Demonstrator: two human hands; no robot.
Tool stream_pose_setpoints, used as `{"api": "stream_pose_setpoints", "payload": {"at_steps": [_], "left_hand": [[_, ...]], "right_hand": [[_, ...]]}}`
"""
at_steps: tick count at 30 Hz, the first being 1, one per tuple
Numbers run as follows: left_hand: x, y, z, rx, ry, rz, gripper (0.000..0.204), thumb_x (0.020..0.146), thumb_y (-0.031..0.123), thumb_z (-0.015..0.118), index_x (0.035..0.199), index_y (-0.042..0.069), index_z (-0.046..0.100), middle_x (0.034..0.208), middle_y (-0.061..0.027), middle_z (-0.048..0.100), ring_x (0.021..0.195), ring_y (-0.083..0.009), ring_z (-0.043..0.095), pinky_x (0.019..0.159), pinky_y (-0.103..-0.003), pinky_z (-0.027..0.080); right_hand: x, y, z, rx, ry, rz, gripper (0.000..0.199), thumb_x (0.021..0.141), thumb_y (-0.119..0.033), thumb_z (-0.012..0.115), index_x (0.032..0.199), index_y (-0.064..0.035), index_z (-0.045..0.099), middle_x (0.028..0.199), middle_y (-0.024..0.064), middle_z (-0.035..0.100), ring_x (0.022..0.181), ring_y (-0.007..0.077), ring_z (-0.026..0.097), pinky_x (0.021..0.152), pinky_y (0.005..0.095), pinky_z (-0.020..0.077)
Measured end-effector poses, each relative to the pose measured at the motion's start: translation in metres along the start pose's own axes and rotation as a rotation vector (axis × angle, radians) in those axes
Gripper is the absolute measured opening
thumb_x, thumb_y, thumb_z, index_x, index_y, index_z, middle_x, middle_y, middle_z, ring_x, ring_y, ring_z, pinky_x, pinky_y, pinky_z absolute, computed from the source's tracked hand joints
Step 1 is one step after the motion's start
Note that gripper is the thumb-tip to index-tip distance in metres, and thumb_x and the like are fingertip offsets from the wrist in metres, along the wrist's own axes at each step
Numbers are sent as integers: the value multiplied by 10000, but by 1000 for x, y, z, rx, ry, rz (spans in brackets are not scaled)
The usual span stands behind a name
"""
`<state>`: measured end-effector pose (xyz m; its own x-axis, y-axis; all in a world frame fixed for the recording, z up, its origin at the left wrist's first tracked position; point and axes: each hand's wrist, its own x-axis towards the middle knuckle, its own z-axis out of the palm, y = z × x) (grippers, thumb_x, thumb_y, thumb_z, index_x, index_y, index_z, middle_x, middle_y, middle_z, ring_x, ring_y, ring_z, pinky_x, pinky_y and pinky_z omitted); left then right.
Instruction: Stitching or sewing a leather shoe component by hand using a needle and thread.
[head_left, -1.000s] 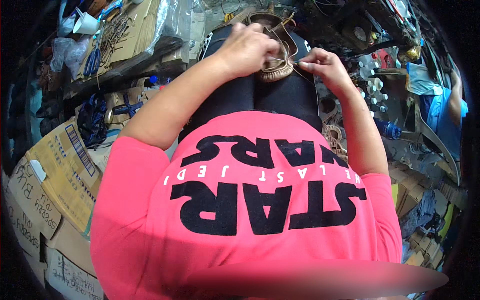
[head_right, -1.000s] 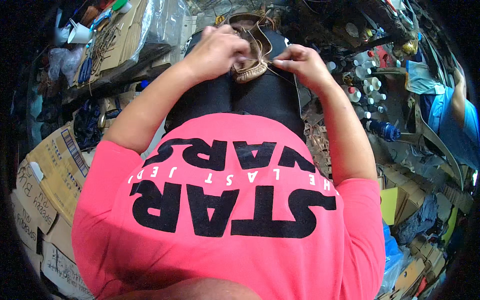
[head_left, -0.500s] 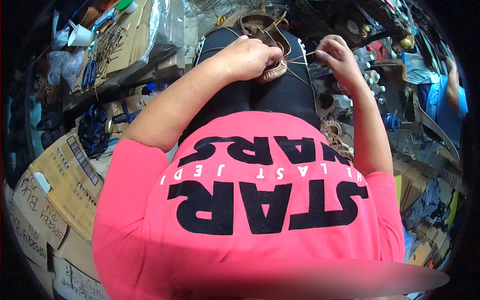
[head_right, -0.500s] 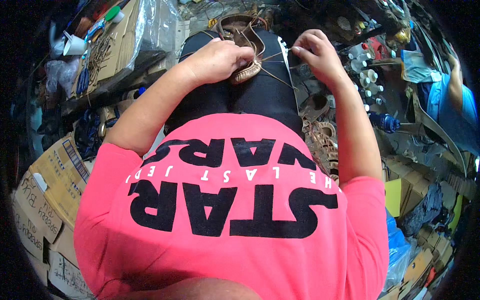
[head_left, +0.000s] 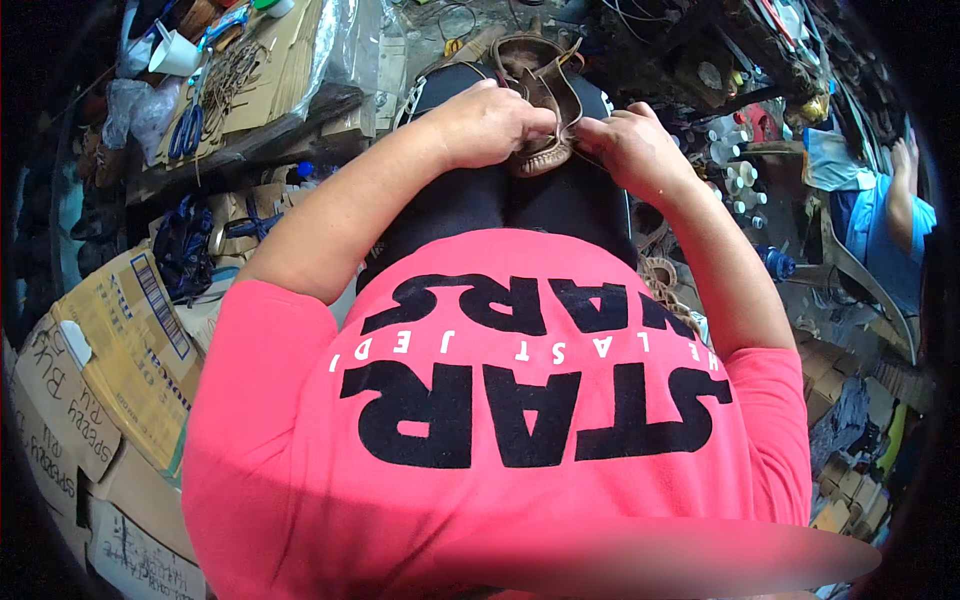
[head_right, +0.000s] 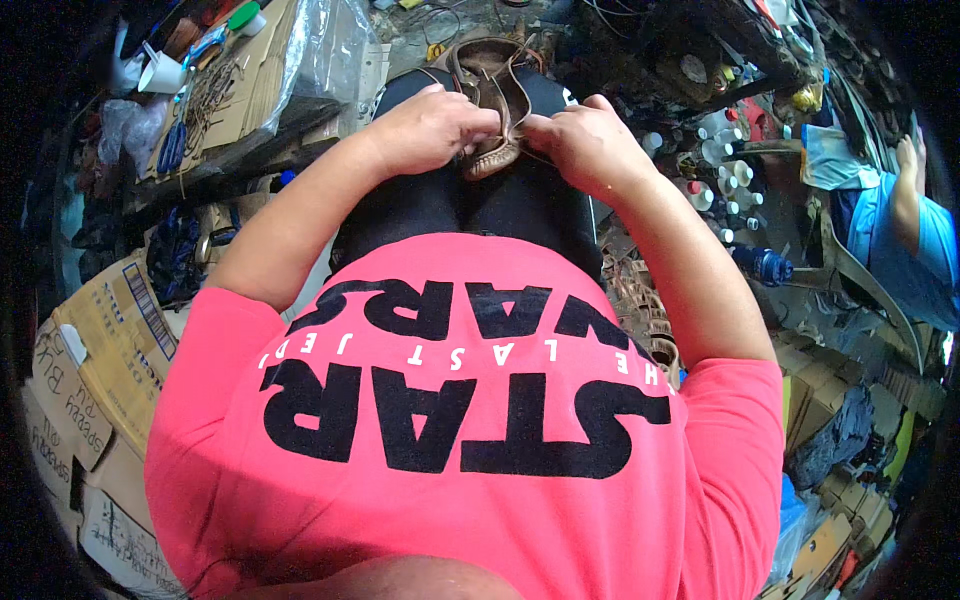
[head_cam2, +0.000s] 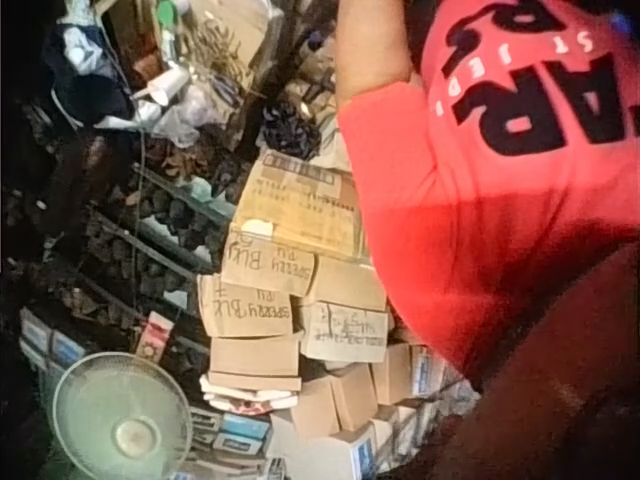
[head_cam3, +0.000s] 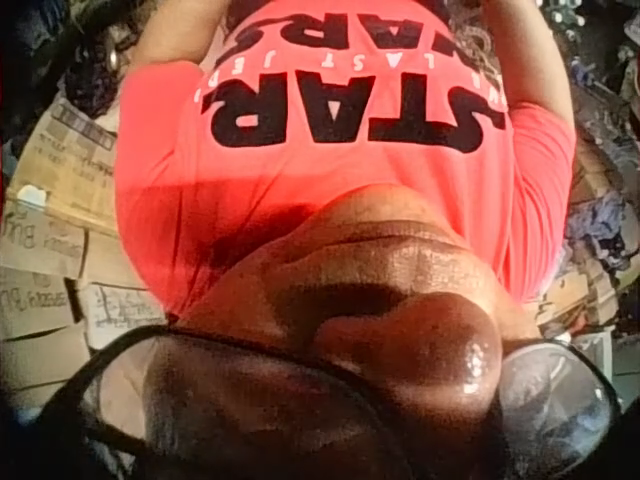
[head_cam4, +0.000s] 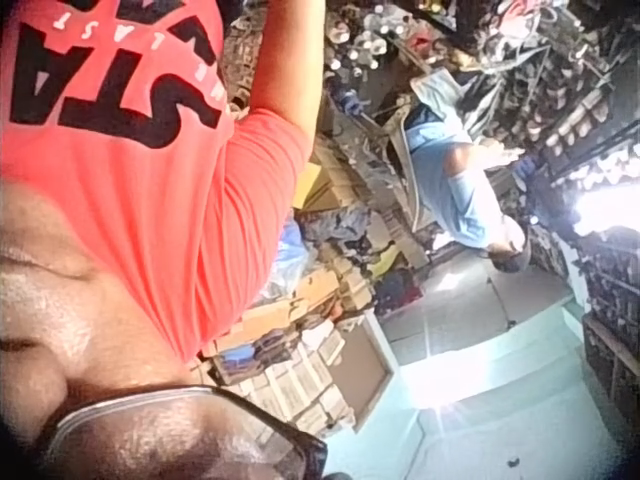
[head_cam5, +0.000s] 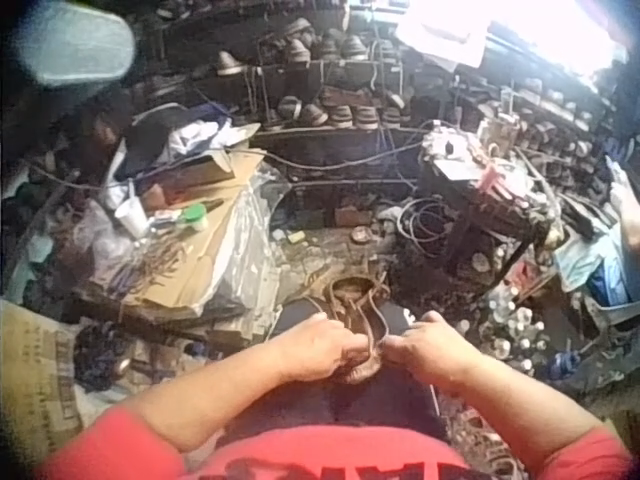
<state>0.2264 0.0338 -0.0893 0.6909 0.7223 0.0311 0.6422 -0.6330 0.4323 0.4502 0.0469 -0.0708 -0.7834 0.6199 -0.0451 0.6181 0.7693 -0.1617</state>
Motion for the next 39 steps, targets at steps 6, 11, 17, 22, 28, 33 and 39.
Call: {"api": "stream_pose_setpoints", "payload": {"at_steps": [6,11,17,22,28,33,39], "left_hand": [[-79,-48,-23,107,177,-139,89,779,116,554,861,129,584,796,-130,613,788,-322,600,651,-398,451],[-120,-59,-64,-693,381,-439,111,880,146,585,881,35,596,855,4,615,829,-86,572,759,-278,460],[-37,43,-74,-1418,432,209,199,908,240,556,894,44,588,806,-41,611,843,-132,606,770,-279,484],[-73,32,-67,-629,88,-151,164,847,188,619,867,26,603,762,-67,595,726,-206,587,662,-329,469],[-230,-76,-161,459,478,-707,171,819,167,617,936,56,674,909,-115,638,858,-229,607,769,-310,462],[-305,-110,-198,752,484,-1030,244,806,265,625,959,81,675,953,-133,636,892,-303,609,772,-358,476],[-112,-39,-85,57,381,-496,284,783,135,634,1065,126,665,1005,-93,603,971,-231,568,864,-320,443]], "right_hand": [[-49,43,25,156,140,108,91,742,-39,592,792,-78,527,662,105,567,708,323,556,769,374,394],[-84,86,36,1407,445,634,65,810,-124,660,839,-70,640,745,-2,603,704,97,547,693,231,422],[5,9,-5,2301,442,-41,203,921,-302,525,926,-100,548,867,47,574,819,189,541,824,383,428],[-28,8,-15,1271,-58,216,131,859,-151,585,877,-34,641,838,28,606,785,111,554,717,246,436],[-167,112,50,547,99,644,198,817,-135,616,963,-8,661,890,111,666,831,195,618,778,285,460],[-321,182,86,346,66,1099,213,783,-165,652,979,-93,693,919,100,684,847,191,649,766,302,480],[-166,100,61,721,83,777,188,780,-105,654,948,-23,670,812,43,658,723,104,582,693,234,462]]}}
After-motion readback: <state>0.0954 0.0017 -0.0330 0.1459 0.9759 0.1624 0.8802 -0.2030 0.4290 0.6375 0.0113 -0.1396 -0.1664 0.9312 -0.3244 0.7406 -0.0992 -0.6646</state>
